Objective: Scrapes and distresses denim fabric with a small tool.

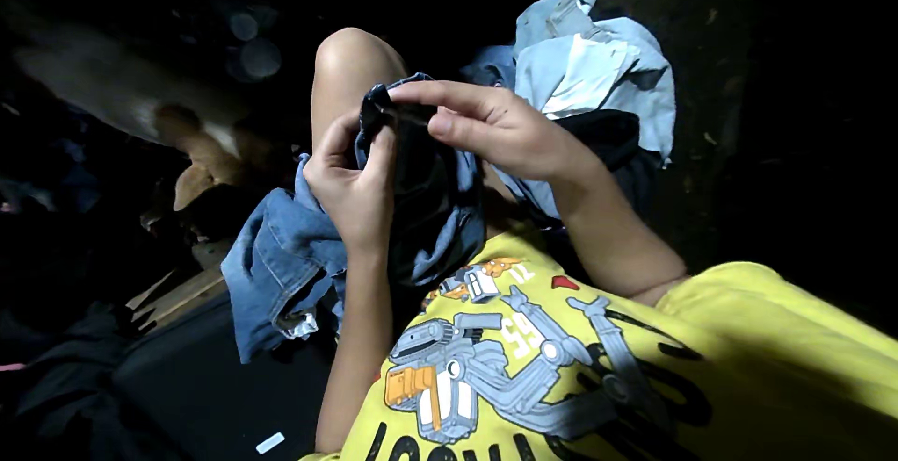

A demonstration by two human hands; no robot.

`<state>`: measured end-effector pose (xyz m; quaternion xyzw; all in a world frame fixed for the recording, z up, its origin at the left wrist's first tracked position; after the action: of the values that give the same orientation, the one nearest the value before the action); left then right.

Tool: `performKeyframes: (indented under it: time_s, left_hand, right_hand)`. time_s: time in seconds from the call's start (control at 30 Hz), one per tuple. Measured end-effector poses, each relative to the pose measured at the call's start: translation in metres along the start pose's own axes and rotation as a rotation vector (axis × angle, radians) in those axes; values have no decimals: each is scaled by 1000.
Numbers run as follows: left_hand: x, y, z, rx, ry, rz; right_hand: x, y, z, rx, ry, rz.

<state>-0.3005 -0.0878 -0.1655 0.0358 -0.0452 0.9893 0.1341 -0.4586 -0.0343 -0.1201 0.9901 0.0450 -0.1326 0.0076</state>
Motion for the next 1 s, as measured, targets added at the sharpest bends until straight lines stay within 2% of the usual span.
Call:
performKeyframes:
  time_s: [0.1, 0.23, 0.47, 0.67, 0.8, 0.93, 1.0]
  left_hand:
    - [-2, 1, 1, -84, -61, 0]
    - [-3, 1, 2, -164, -109, 4]
    - [-2, -1, -1, -164, -114, 15]
    - [-4, -2, 0, -249, -173, 11]
    - [-7, 2, 0, -254, -188, 14]
    - [-8, 2, -2, -242, -200, 61]
    - [-8, 3, -2, -234, -222, 72]
  right_hand:
    - [14, -7, 5, -31, -297, 124]
    - [28, -14, 14, -65, -464, 209]
    - [39, -6, 24, -218, -627, 353]
    - [42, -7, 38, -304, -623, 403]
    - [42, 4, 40, -326, -582, 350]
    - [32, 4, 38, -218, -164, 187]
    - [28, 1, 33, -169, -39, 167]
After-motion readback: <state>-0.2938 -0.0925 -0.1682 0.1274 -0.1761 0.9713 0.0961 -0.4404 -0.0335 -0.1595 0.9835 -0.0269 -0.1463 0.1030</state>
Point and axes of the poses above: each hand's wrist, its own y-axis towards the middle knuckle, its own x-axis out of the palm, z = x × y, the point moved 2 cm from there along y, towards the middle knuckle, and after that the axes turned 9 degrees about -x, right-handed, at the moved point
